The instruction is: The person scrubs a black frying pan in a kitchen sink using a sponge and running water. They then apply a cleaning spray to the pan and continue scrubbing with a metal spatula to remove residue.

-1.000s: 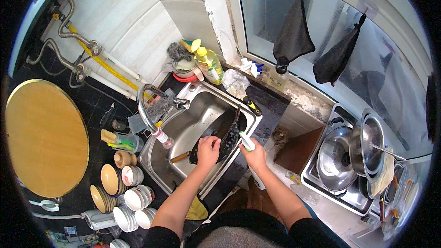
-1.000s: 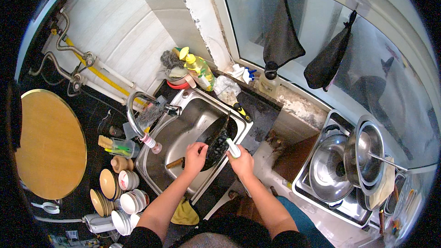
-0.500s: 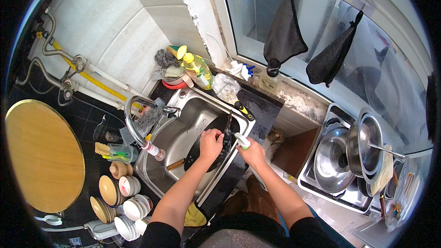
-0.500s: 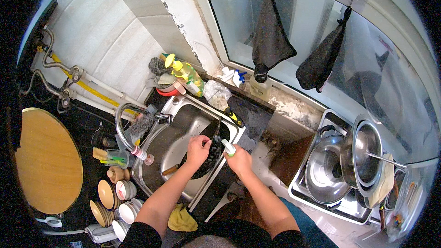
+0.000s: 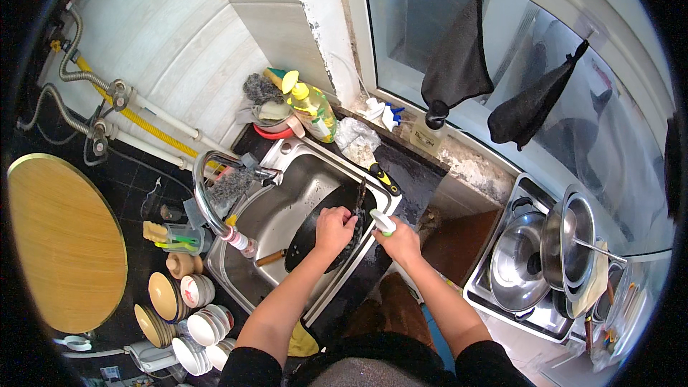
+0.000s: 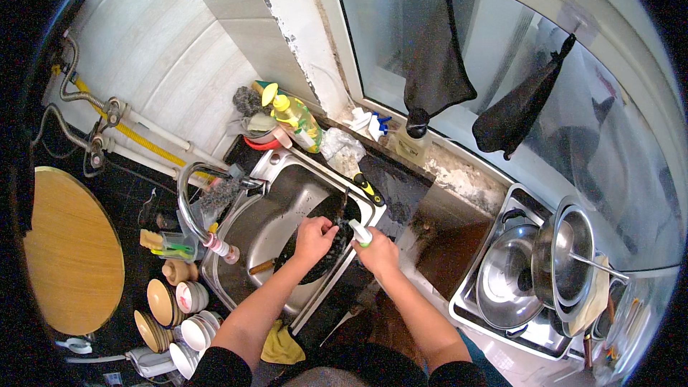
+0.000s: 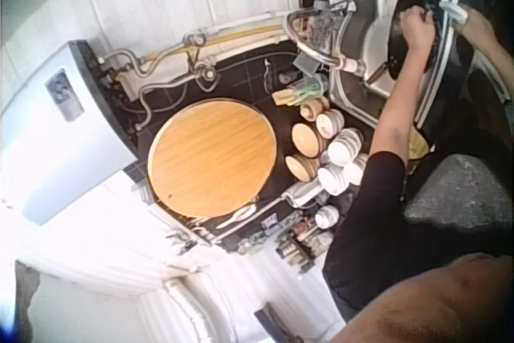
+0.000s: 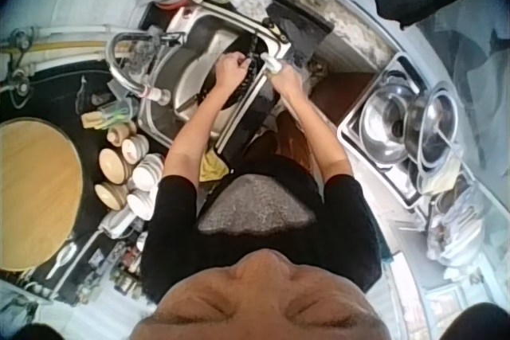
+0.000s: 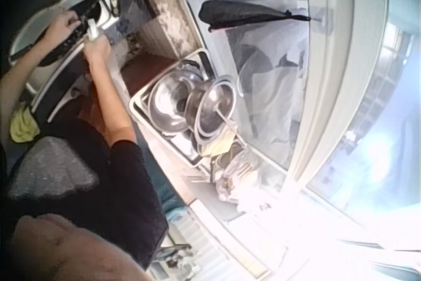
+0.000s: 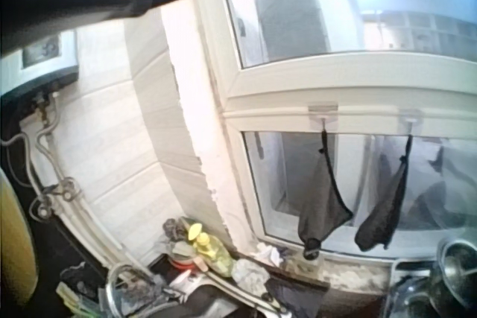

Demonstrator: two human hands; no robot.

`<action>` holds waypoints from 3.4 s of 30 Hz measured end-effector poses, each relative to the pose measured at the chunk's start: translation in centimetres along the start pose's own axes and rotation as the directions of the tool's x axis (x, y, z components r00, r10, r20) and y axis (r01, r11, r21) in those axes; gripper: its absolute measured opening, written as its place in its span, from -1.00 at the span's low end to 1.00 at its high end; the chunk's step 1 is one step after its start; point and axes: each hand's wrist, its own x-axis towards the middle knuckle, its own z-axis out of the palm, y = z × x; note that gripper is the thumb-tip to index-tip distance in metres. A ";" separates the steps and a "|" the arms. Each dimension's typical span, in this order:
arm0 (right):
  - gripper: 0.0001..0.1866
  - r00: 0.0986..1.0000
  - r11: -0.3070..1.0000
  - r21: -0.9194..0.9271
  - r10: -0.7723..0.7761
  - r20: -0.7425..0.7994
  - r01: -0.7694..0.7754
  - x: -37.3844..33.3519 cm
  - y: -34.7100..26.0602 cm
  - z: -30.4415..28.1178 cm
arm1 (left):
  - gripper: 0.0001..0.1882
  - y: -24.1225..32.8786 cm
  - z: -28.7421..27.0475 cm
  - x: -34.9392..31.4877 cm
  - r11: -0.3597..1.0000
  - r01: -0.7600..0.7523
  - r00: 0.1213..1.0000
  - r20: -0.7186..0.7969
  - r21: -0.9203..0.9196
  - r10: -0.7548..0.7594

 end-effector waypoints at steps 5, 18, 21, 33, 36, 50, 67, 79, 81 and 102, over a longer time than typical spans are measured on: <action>-0.47 0.998 0.999 -0.021 -0.030 -0.058 0.029 1.6 -1.0 -0.5 | -0.81 -0.4 0.7 0.2 0.999 -0.003 1.000 0.017 0.037 0.002; -0.37 1.000 0.997 -0.069 0.024 -0.002 -0.024 3.4 -1.6 -0.1 | -0.78 -0.6 0.8 0.8 0.999 0.019 1.000 0.009 -0.036 -0.019; -0.34 1.000 0.999 -0.046 0.019 -0.002 -0.019 3.8 -0.8 0.1 | -0.78 -0.6 1.0 1.0 0.999 0.024 1.000 0.006 -0.039 -0.024; -0.30 0.999 0.997 -0.072 0.019 0.037 -0.016 4.7 -0.7 -0.3 | -0.76 0.4 1.8 2.7 0.989 0.101 0.994 -0.025 -0.109 -0.105; -0.31 1.000 0.999 -0.051 0.008 0.011 -0.007 5.1 -0.2 -0.3 | -0.76 0.5 2.4 2.9 0.985 0.114 0.993 -0.026 -0.133 -0.118; -0.45 0.979 0.984 -0.177 0.068 0.192 -0.034 9.4 -3.0 -3.1 | -0.71 -0.1 -3.3 -2.3 0.999 0.027 0.998 -0.057 -0.030 -0.029; -0.63 0.892 0.828 -0.556 0.198 0.407 0.070 15.5 -8.1 -2.9 | -0.71 -5.4 -3.3 -6.3 0.967 0.187 0.963 -0.162 -0.172 -0.215; -0.55 0.871 0.683 -0.696 0.182 0.457 0.223 16.9 -7.9 -1.7 | -0.74 -6.1 -2.7 -6.9 0.962 0.191 0.958 -0.178 -0.194 -0.226; -0.55 0.874 0.691 -0.697 0.204 0.441 0.191 18.1 -5.9 -1.7 | -0.74 -5.9 -2.6 -6.7 0.962 0.190 0.962 -0.159 -0.197 -0.222; -0.64 0.887 0.786 -0.575 0.077 0.455 0.227 12.3 -8.8 -2.2 | -0.74 -6.3 -1.8 -7.0 0.967 0.202 0.959 -0.172 -0.154 -0.227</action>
